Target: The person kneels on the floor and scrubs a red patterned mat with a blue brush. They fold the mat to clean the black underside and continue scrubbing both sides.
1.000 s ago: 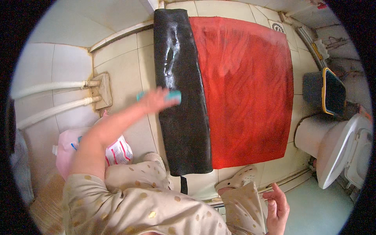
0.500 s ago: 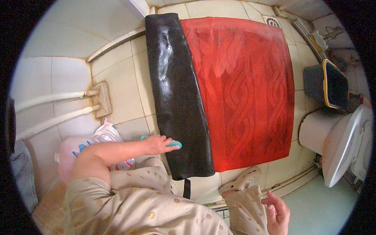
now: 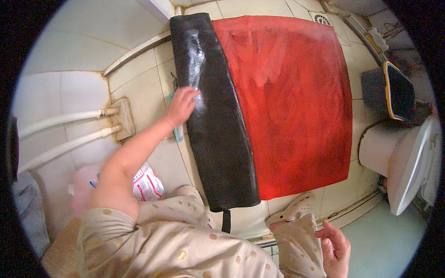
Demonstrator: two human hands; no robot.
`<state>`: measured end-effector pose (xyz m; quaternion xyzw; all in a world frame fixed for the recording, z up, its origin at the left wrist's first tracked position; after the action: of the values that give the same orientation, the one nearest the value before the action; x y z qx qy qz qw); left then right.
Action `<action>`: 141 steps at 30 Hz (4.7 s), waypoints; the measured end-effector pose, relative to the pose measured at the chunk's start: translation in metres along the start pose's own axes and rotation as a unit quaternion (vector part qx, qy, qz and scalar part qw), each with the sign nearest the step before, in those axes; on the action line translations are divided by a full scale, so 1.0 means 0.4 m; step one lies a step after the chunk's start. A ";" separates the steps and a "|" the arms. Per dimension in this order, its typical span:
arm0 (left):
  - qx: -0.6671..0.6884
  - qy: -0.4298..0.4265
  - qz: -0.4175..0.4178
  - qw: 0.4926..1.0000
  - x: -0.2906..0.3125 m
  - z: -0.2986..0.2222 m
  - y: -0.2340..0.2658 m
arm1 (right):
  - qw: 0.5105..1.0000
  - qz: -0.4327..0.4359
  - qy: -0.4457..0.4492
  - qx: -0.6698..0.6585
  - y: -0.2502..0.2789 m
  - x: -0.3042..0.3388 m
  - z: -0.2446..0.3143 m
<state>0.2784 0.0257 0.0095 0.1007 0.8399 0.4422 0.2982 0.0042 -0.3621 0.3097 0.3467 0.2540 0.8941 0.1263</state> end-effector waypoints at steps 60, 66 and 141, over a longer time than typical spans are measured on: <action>0.022 -0.245 0.348 0.904 0.201 -0.572 -0.251 | 0.998 0.014 0.014 0.054 0.004 0.047 -0.034; 0.057 -0.211 0.401 0.890 0.249 -0.598 -0.244 | 0.998 0.020 0.043 0.048 -0.011 0.040 -0.004; -0.186 0.116 0.184 0.958 -0.402 0.127 -0.068 | 0.997 0.058 0.000 0.056 -0.004 0.006 0.021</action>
<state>0.4399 -0.0254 0.0321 0.1440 0.7385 0.6466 0.1259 0.0082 -0.3566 0.3153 0.3678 0.2832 0.8841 0.0548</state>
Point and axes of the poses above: each hand's wrist, its own x-axis away from the middle knuckle, its own y-axis out of the back of the hand, z = x × y, the point moved 6 cm from there along -x, towards the middle knuckle, and after that the axes turned 11 degrees about -z, right-handed, at the moved point
